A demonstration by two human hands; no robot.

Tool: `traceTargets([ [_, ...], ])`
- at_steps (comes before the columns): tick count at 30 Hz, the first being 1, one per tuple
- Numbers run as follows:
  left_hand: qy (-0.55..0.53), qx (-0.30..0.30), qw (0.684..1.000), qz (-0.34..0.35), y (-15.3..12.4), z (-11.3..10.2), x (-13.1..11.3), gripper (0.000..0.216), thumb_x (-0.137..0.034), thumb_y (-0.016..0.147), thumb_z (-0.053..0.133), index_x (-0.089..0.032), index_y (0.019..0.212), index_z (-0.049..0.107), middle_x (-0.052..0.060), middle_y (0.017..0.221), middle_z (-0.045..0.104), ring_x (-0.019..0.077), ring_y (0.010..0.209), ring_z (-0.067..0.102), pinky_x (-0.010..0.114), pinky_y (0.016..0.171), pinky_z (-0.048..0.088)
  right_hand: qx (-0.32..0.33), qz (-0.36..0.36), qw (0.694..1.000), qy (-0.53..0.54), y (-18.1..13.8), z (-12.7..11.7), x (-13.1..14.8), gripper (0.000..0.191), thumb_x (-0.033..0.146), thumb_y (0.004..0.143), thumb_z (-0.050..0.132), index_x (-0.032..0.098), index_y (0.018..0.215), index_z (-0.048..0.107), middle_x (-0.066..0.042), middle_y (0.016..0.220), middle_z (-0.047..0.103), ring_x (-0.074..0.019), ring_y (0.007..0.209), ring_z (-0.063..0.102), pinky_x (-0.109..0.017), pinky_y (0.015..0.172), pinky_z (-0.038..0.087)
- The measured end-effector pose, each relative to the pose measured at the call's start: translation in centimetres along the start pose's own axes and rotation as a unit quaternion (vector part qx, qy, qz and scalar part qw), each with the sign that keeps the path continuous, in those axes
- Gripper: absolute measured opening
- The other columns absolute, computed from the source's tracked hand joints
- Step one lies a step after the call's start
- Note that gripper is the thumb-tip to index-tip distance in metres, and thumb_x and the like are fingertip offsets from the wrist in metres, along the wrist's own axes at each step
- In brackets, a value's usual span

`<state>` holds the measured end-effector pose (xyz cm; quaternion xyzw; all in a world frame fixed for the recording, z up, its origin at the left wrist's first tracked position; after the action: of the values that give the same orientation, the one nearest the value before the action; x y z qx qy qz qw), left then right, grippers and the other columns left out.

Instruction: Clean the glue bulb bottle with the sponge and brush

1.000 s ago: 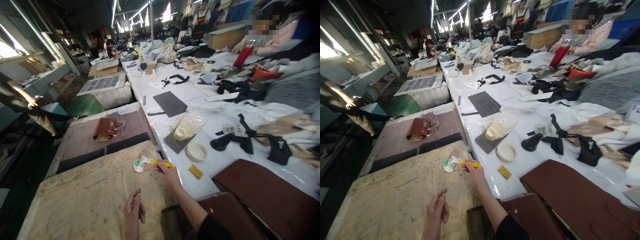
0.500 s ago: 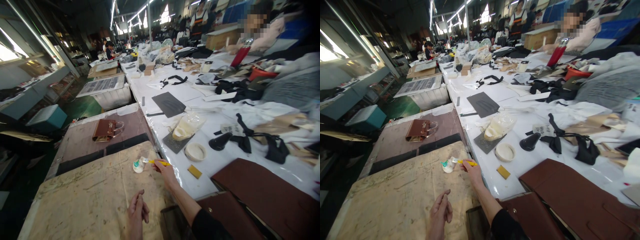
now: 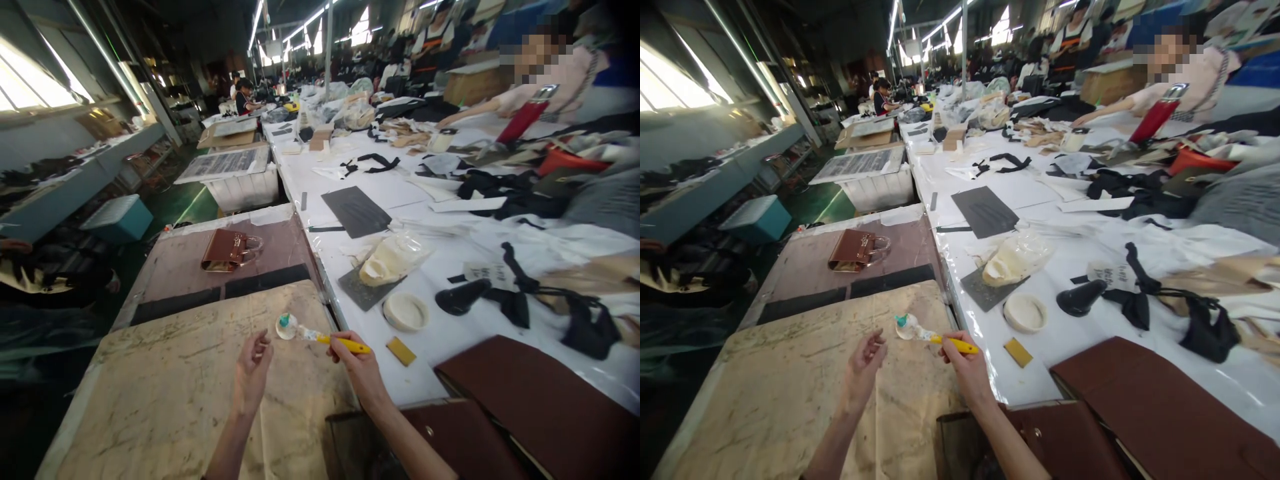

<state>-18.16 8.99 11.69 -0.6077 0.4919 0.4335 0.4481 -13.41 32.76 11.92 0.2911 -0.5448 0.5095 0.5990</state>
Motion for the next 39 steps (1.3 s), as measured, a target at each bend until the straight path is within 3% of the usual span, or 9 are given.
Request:
traceTargets([
  [2,0.010,-0.005,1.000,0.019,2.5,-0.6,-0.3,0.046,-0.043,0.076,0.072,-0.018,0.115,0.068,0.008,0.102,0.068,0.0186,0.088,0.063,0.027,0.072,0.051,0.036,-0.001,0.999,-0.010,-0.7,1.3,-0.3,0.029,0.046,0.083,0.073,0.019,0.091,0.067,-0.003,0.070,0.070,-0.0202,0.062,0.061,-0.030,0.062,0.050],
  [5,0.021,-0.012,0.999,0.027,4.4,-1.0,-0.6,0.043,-0.040,0.076,0.070,-0.018,0.113,0.069,0.009,0.102,0.070,0.0196,0.087,0.064,0.027,0.067,0.050,0.072,-0.013,0.997,-0.028,-1.4,3.8,-1.1,0.030,0.047,0.084,0.072,0.019,0.093,0.068,-0.006,0.077,0.073,-0.0225,0.067,0.065,-0.032,0.065,0.053],
  [10,0.018,-0.004,1.000,0.008,3.2,-1.1,-0.2,0.043,-0.043,0.077,0.070,-0.017,0.112,0.070,0.010,0.099,0.072,0.0207,0.082,0.066,0.026,0.062,0.049,0.034,-0.045,0.996,-0.065,-1.2,6.3,-2.4,0.028,0.047,0.083,0.072,0.021,0.091,0.068,-0.004,0.081,0.072,-0.0229,0.074,0.066,-0.030,0.069,0.052],
  [17,-0.006,-0.018,1.000,-0.025,1.3,-1.8,1.2,0.044,-0.044,0.076,0.073,-0.015,0.110,0.071,0.010,0.094,0.073,0.0203,0.078,0.066,0.025,0.059,0.049,-0.021,-0.017,0.997,-0.071,-2.3,5.3,-2.6,0.025,0.044,0.082,0.070,0.022,0.072,0.061,0.000,0.064,0.065,-0.0212,0.061,0.060,-0.028,0.059,0.045],
  [21,-0.023,-0.033,0.999,-0.030,0.9,-2.2,0.9,0.046,-0.044,0.075,0.074,-0.016,0.111,0.069,0.008,0.091,0.072,0.0190,0.077,0.066,0.024,0.058,0.048,-0.051,-0.019,0.997,-0.046,-2.7,3.9,-1.6,0.025,0.045,0.083,0.068,0.022,0.077,0.062,-0.001,0.070,0.067,-0.0215,0.065,0.060,-0.029,0.063,0.048],
  [27,-0.054,-0.035,0.997,-0.053,-0.8,-1.4,1.3,0.052,-0.048,0.074,0.076,-0.015,0.113,0.065,0.006,0.089,0.070,0.0159,0.072,0.064,0.023,0.057,0.047,-0.158,-0.015,0.987,-0.023,-0.7,1.0,-1.8,0.021,0.043,0.081,0.066,0.022,0.082,0.060,0.000,0.067,0.065,-0.0206,0.064,0.058,-0.030,0.063,0.046],
  [33,-0.088,0.017,0.990,-0.107,-3.2,0.8,3.2,0.059,-0.055,0.074,0.075,-0.012,0.113,0.063,0.011,0.086,0.074,0.0174,0.063,0.065,0.026,0.053,0.046,-0.103,-0.008,0.994,-0.023,0.2,1.9,-3.3,0.020,0.040,0.079,0.068,0.021,0.079,0.062,0.001,0.062,0.065,-0.0206,0.060,0.058,-0.030,0.059,0.046],
  [39,-0.132,0.031,0.981,-0.142,-4.1,2.4,3.5,0.062,-0.053,0.070,0.081,-0.011,0.112,0.063,0.012,0.084,0.075,0.0163,0.060,0.064,0.025,0.053,0.045,-0.093,-0.018,0.994,-0.051,0.6,3.4,-4.6,0.020,0.040,0.079,0.070,0.021,0.074,0.063,0.002,0.061,0.064,-0.0198,0.058,0.057,-0.029,0.057,0.044],
])
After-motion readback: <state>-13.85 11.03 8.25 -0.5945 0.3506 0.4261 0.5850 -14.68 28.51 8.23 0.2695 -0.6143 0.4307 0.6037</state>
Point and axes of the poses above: each hand's wrist, its own y-axis towards the middle knuckle, its own z-axis out of the palm, x = y × z, the point moved 1 cm from there along y, towards the middle knuckle
